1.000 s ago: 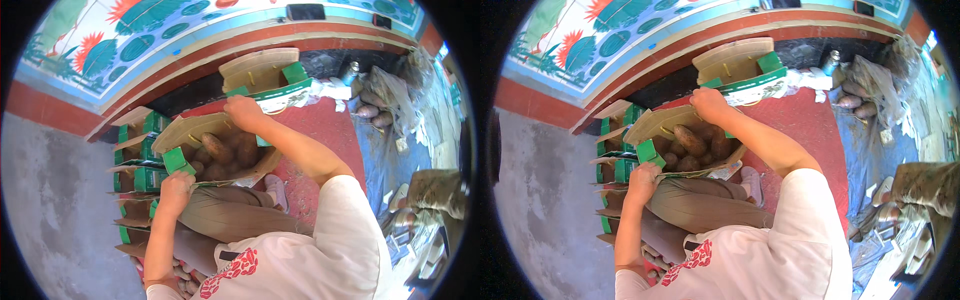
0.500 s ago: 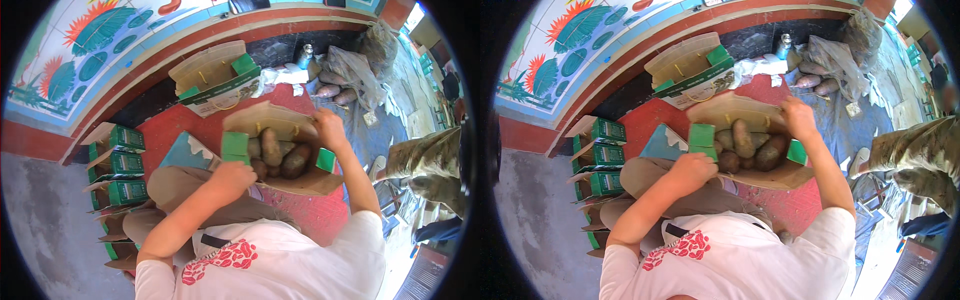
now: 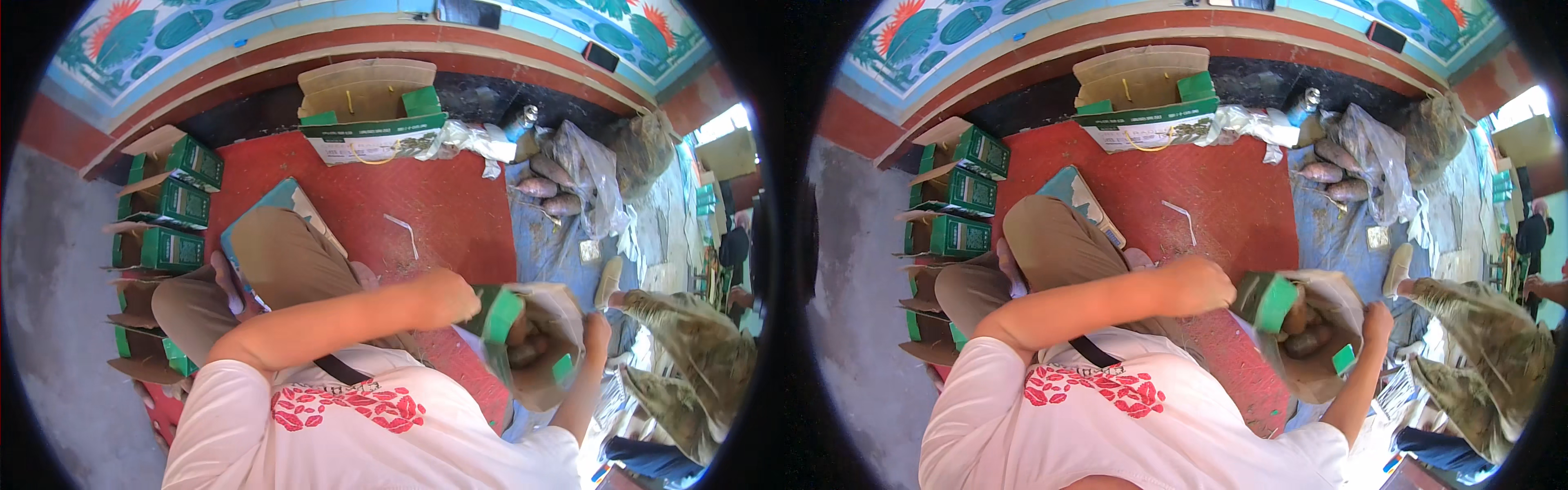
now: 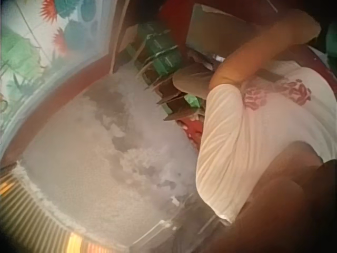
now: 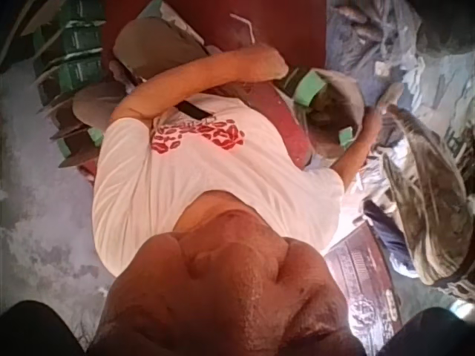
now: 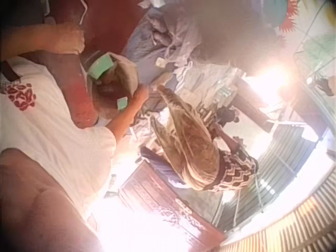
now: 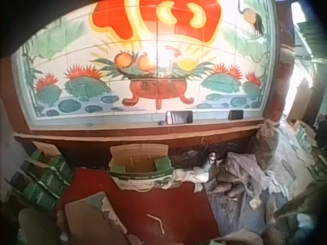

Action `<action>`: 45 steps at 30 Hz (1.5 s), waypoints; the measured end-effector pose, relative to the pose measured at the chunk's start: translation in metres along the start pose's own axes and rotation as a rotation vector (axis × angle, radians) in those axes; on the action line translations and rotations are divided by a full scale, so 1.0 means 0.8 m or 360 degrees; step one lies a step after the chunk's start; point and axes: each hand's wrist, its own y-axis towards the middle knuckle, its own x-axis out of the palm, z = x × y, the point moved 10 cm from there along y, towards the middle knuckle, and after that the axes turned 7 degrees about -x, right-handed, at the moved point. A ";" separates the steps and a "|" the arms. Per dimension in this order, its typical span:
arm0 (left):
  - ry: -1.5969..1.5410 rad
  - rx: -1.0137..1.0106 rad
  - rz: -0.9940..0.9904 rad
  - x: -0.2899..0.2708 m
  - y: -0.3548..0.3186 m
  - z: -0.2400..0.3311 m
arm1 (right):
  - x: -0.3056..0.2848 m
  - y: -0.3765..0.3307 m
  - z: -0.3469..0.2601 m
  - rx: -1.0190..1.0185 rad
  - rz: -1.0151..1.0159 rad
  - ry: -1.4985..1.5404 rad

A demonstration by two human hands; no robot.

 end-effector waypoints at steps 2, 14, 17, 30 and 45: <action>-0.0125 -0.0111 0.0418 -0.067 -0.048 -0.048 | -0.005 0.028 -0.003 0.0127 -0.0205 0.0016; 0.0102 -0.1416 0.1868 -0.229 -0.465 -0.195 | -0.227 0.277 -0.474 -0.0975 0.0392 0.0737; 0.0042 -0.1538 0.2068 -0.202 -0.552 -0.226 | -0.242 0.329 -0.574 -0.1144 0.0567 0.0808; -0.0286 -0.1762 0.2437 -0.163 -0.640 -0.225 | -0.105 0.433 -0.718 -0.1186 0.0231 -0.0116; -0.0100 -0.1682 0.2549 -0.166 -0.665 -0.203 | -0.345 0.317 -0.702 -0.1295 0.0825 0.0222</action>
